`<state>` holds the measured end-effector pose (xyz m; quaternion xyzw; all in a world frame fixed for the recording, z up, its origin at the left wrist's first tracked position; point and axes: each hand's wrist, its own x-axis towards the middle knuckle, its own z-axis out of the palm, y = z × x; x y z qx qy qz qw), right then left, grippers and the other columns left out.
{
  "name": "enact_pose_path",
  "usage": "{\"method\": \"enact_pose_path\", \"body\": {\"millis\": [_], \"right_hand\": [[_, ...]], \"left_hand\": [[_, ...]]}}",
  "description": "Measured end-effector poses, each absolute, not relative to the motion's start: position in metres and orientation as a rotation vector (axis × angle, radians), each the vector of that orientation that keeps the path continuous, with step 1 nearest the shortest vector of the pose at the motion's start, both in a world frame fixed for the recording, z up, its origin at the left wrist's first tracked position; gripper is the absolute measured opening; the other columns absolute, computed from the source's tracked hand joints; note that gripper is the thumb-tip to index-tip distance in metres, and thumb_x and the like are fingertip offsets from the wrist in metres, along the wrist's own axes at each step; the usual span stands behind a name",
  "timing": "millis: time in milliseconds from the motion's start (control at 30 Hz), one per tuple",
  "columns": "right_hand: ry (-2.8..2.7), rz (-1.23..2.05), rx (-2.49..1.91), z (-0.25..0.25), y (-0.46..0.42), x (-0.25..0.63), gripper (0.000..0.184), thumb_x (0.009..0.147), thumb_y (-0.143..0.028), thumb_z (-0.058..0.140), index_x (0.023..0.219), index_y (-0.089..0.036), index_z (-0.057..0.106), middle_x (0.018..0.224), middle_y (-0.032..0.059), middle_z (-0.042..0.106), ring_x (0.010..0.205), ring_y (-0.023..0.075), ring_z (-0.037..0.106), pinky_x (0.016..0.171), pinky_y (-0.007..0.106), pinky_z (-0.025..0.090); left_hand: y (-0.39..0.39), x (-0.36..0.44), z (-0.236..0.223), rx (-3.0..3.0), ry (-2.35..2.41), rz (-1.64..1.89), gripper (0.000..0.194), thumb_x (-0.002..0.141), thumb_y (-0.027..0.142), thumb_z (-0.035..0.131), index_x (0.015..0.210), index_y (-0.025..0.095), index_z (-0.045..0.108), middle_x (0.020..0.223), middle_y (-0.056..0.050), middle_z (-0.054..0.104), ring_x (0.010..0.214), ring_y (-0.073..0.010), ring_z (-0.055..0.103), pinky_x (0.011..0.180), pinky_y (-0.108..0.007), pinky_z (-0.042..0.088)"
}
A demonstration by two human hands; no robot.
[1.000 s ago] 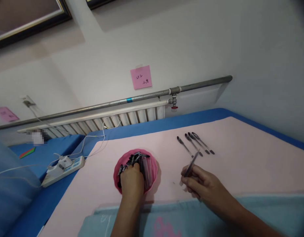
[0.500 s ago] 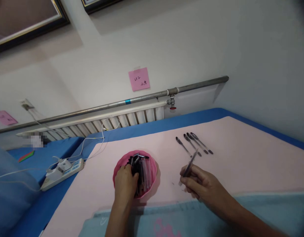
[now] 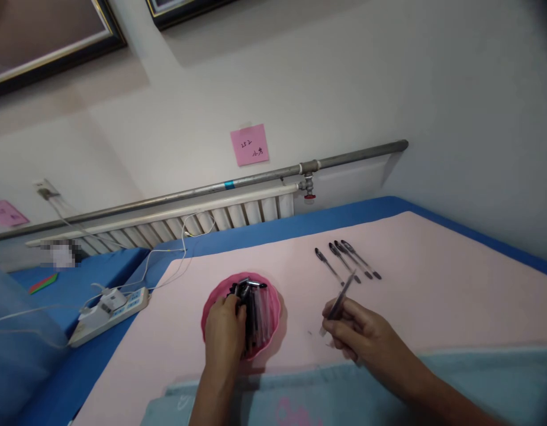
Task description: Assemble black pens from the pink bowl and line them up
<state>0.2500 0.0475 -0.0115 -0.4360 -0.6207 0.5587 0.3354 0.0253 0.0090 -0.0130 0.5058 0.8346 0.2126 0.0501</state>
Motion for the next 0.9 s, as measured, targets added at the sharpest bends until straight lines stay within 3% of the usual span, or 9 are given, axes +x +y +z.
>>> {"method": "enact_pose_path", "body": {"millis": [100,267,900], "right_hand": [[-1.495,1.548,-1.072,-0.010,0.047,0.249,0.012,0.075,-0.031,0.057,0.077,-0.019,0.053,0.053,-0.0063,0.049,0.040,0.0078,0.042,0.038,0.021,0.032],[-1.293,1.647,-0.898,-0.008,0.045,0.249,0.018,0.073,-0.033,0.063,0.080,-0.018,0.055,0.051,-0.0067,0.050,0.040,0.0072,0.041,0.037,0.020,0.032],[-1.447,1.568,-0.933,-0.020,0.045,0.251,0.012,0.077,-0.029,0.061,0.082,-0.020,0.056,0.051,-0.0079,0.050,0.041,0.0062,0.043,0.040,0.019,0.034]], "left_hand": [[0.005,0.047,-0.010,1.440,2.107,1.027,0.018,0.078,0.030,0.050,0.084,0.020,0.063,0.079,-0.003,0.065,0.072,-0.0175,0.057,0.066,-0.027,0.040],[0.001,0.079,-0.013,1.323,1.570,1.130,0.014,0.072,0.030,0.058,0.076,0.017,0.061,0.067,0.000,0.059,0.065,-0.0131,0.051,0.061,-0.023,0.038],[-0.003,0.094,-0.014,1.278,1.419,1.040,0.008,0.073,0.023,0.058,0.074,0.015,0.060,0.064,0.000,0.059,0.061,-0.0125,0.054,0.058,-0.023,0.040]]}}
